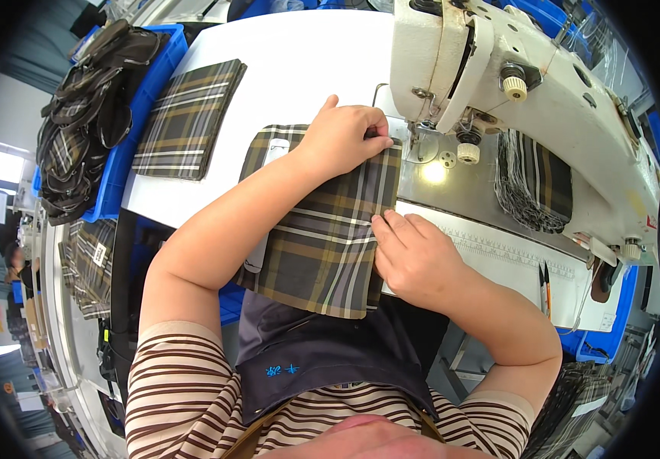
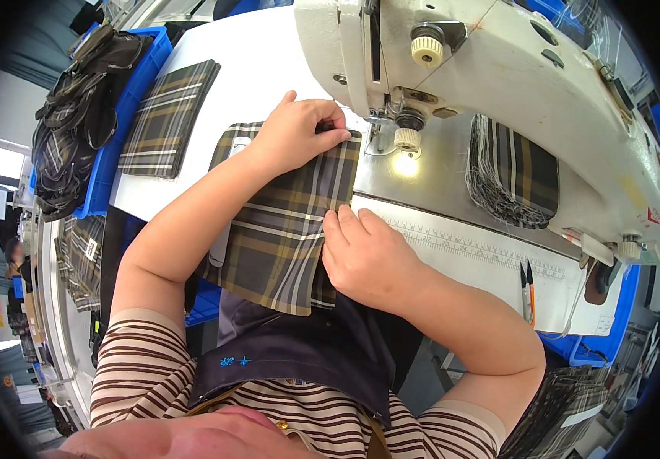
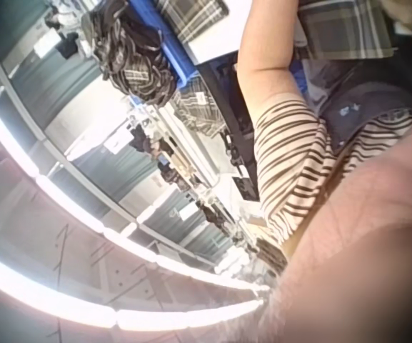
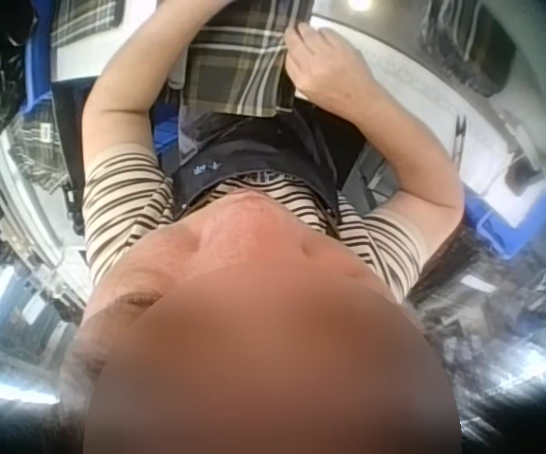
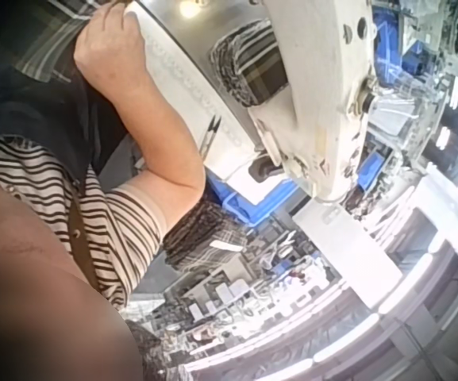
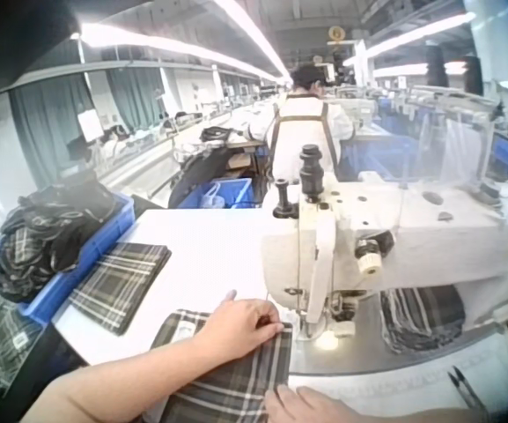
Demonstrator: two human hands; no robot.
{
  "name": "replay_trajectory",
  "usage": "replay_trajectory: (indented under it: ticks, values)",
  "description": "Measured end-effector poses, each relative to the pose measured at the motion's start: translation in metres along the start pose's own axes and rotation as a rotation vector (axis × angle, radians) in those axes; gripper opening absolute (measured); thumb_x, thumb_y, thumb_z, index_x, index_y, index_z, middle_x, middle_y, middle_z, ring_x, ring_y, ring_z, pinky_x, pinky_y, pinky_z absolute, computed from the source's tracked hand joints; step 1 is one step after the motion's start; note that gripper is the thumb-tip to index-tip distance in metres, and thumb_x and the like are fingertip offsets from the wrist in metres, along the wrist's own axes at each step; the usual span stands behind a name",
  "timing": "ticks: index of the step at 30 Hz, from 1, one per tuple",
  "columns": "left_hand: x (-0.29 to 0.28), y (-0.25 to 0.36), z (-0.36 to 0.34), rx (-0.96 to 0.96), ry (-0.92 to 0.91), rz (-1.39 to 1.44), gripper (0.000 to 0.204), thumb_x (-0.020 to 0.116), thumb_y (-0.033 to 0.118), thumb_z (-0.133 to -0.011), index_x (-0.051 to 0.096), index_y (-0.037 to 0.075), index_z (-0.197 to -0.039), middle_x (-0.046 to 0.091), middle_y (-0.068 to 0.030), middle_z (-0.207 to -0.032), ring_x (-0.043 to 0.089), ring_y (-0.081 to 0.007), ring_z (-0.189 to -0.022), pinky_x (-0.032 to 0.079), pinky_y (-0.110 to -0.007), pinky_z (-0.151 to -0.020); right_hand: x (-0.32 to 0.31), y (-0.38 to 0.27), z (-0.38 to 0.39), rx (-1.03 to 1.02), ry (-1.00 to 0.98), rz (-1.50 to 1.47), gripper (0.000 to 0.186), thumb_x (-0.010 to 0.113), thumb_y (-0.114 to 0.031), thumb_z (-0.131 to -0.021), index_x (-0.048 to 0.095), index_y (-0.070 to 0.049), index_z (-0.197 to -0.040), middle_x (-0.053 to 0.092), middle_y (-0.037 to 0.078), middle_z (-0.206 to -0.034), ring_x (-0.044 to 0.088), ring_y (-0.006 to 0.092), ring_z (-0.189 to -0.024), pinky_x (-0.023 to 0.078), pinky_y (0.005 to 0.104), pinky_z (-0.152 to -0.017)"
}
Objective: The recorder is seen sewing plaid patterned leather pockets using an industrial sewing machine.
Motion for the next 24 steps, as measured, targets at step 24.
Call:
replay_trajectory:
  ticks: [24]
  values:
    - [0.006,0.050,0.037,0.434,0.222,-0.126,0.032,0.072,0.013,-0.088,0.073,0.011,-0.120,0.070,-0.0033,-0.126,0.064,-0.0249,-0.116,0.046,-0.044,-0.100,-0.001,0.001,0.003,0.049,-0.043,0.039,0.026,0.066,-0.015,-0.068,0.073,0.007,-0.080,0.073,0.027,-0.107,0.071,0.0368,-0.099,0.056,0.0415,-0.081]
Point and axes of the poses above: each hand's wrist, its own z-axis away from the middle knuckle, its own x-axis out of the palm, y = z × x, the point moved 8 cm from there along -z, towards the middle knuckle
